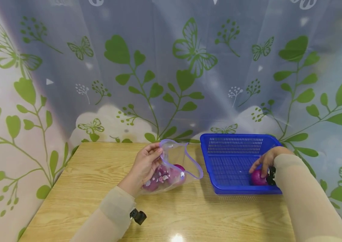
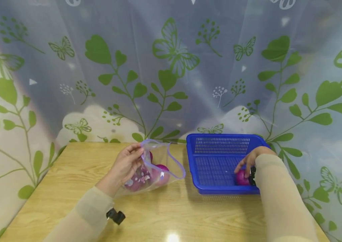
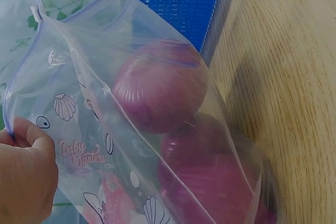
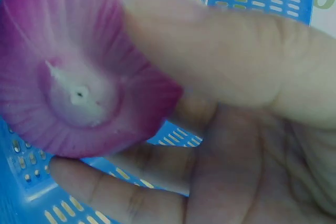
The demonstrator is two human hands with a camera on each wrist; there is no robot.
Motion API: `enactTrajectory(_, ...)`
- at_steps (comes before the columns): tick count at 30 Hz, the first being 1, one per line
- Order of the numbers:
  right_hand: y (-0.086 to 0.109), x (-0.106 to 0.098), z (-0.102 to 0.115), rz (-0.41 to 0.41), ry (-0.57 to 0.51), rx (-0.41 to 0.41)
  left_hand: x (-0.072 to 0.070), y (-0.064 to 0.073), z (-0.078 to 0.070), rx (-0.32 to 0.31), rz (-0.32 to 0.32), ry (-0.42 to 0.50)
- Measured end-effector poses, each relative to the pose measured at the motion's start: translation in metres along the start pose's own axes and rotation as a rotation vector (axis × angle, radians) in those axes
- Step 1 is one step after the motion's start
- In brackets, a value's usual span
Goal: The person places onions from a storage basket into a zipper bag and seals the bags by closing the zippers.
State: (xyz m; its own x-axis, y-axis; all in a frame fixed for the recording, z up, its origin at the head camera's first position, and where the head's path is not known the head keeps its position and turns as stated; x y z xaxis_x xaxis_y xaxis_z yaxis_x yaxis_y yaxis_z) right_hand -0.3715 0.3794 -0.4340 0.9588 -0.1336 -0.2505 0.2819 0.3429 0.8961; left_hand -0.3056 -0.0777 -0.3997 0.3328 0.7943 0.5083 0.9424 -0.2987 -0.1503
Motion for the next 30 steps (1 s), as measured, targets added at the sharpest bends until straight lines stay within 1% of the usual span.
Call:
enactTrajectory(3,-0.002,0.001,-0.004,-0.004,-0.015,0.012,0.000,0.000,0.000,0.000,-0.002,0.000)
enactTrajectory(7,-0.003,0.004,-0.008,0.002,-0.064,0.022,0.000,0.000,0.000,-0.005,-0.004,0.003)
enactTrajectory(11,-0.003,0.004,-0.007,-0.004,-0.064,0.018,0.000,0.000,0.000,-0.003,-0.008,0.006)
enactTrajectory(18,-0.008,0.005,-0.006,0.092,-0.043,-0.048,-0.001,0.000,0.000,-0.004,-0.005,0.009)
enactTrajectory(24,-0.010,0.006,-0.004,0.065,-0.052,-0.037,-0.002,-0.001,0.000,0.001,-0.005,0.008)
enactTrajectory(30,-0.012,0.005,-0.004,0.052,-0.033,-0.039,-0.002,-0.001,0.000,0.000,0.000,0.012)
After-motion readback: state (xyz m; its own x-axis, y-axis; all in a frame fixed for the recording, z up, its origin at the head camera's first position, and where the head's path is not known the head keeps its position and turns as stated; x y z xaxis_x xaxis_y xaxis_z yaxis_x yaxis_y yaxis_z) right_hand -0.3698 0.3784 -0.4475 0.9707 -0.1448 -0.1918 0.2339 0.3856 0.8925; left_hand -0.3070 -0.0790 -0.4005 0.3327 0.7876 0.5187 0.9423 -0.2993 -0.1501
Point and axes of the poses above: each hand's wrist, its own y-axis away from the middle knuckle, its own x-axis out of the palm, z = x × y, the point moved 6 cm from there along -y, towards the middle knuckle, and after that the axes turned 13 degrees about z, right-handed, at the moved point
